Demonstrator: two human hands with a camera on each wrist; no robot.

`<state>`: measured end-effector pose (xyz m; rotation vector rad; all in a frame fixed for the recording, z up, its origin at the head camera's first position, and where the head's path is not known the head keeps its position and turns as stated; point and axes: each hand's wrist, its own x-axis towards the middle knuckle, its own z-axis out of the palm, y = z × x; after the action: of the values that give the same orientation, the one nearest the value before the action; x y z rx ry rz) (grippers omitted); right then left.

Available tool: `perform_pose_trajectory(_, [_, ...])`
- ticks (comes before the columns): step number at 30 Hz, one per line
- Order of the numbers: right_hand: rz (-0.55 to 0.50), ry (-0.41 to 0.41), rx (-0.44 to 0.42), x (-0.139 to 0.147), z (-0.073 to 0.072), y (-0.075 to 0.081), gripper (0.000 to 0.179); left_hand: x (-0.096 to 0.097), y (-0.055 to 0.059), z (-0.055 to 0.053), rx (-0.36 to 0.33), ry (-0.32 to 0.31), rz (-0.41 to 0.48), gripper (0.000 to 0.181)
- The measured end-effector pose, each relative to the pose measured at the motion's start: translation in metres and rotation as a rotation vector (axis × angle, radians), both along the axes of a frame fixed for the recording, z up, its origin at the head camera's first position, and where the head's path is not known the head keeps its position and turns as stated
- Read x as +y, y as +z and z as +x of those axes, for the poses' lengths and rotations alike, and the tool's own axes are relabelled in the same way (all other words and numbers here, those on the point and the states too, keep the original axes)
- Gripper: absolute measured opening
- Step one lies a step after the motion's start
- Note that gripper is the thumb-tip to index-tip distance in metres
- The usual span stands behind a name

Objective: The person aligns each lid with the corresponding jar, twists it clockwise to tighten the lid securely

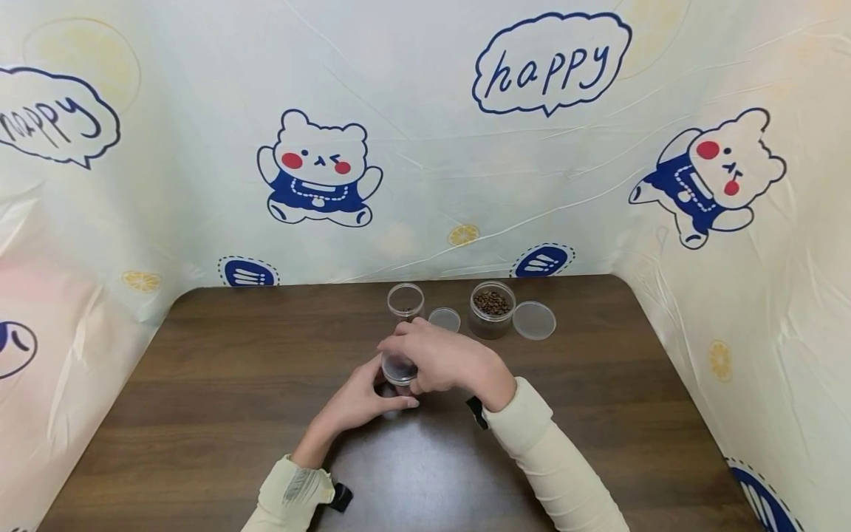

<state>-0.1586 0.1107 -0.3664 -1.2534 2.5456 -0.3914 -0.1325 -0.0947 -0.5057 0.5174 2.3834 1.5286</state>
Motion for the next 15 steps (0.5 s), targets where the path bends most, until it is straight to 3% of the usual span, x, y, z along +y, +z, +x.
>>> perform_pose_trajectory(4, [-0.010, -0.043, 0.016, 0.000, 0.001, -0.003, 0.064, 0.000, 0.000, 0.000, 0.009, -0.007, -0.004, 0.077])
perform_pose_trajectory(7, [-0.065, -0.096, -0.012, 0.004, 0.002, -0.009, 0.074, 0.000, 0.000, 0.000, 0.010, -0.001, 0.009, 0.075])
perform_pose_trajectory(11, [-0.239, -0.131, -0.072, 0.019, 0.001, -0.024, 0.085, 0.001, -0.001, 0.000, 0.013, 0.009, 0.028, 0.078])
perform_pose_trajectory(15, [-0.423, -0.115, -0.157, 0.031, -0.001, -0.043, 0.077, 0.001, -0.002, -0.001, 0.003, 0.011, 0.035, 0.078])
